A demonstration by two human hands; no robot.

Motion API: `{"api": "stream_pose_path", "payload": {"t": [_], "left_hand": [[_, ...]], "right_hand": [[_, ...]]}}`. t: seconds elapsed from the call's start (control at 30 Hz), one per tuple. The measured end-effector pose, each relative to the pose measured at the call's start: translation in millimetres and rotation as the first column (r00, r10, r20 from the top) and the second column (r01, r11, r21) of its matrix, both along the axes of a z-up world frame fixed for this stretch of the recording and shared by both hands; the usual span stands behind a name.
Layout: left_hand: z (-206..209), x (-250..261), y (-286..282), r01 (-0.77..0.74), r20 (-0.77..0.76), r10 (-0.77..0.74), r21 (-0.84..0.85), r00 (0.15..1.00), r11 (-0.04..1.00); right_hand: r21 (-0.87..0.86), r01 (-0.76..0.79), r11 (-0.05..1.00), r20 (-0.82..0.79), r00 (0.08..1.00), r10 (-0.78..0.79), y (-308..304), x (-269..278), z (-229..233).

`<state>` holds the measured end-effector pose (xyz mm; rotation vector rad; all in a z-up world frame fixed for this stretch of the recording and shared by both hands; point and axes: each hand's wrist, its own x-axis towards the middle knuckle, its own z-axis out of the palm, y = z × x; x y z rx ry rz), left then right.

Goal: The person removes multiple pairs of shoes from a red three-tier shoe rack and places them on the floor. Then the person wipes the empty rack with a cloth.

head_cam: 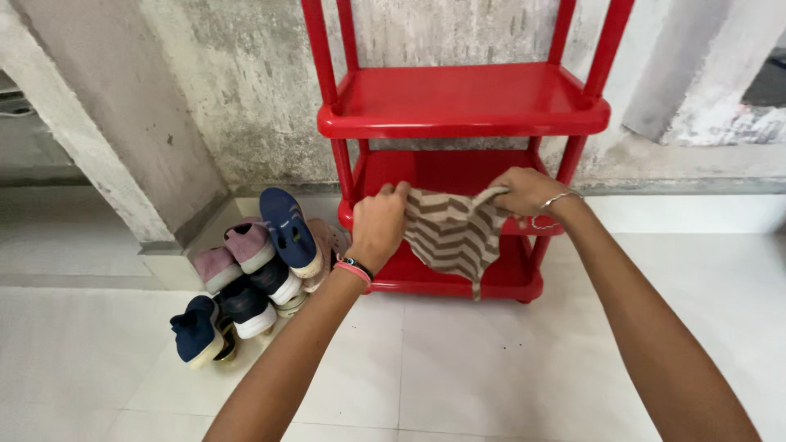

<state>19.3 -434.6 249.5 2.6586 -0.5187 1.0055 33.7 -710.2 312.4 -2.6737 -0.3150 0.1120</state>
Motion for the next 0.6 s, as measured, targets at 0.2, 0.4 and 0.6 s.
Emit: {"api": "stream_pose_path", "payload": {"t": [0.2, 0.4, 0.6], "left_hand": [[71.2, -11.8, 8.7, 0.236, -0.364, -0.606, -0.686, 0.707, 0.688], [197.7, 62.6, -3.4, 0.153, -0.137, -0.786, -0.947, 0.603, 0.282], [271.7, 147.3, -38.3, 0.535, 0.115, -0.801, -0.798, 0.587, 0.277]], "right_hand": [[0.182, 0.061, 0.981, -0.006, 0.998, -0.061, -4.8, -35.3, 80.0], [0.642, 0.191, 0.742, 0.061, 0.952, -0.298, -31.5, 1.3, 197.8], [0.704, -0.04, 0.709, 0.312, 0.914, -0.259, -55.7, 60.3, 274.6]]}}
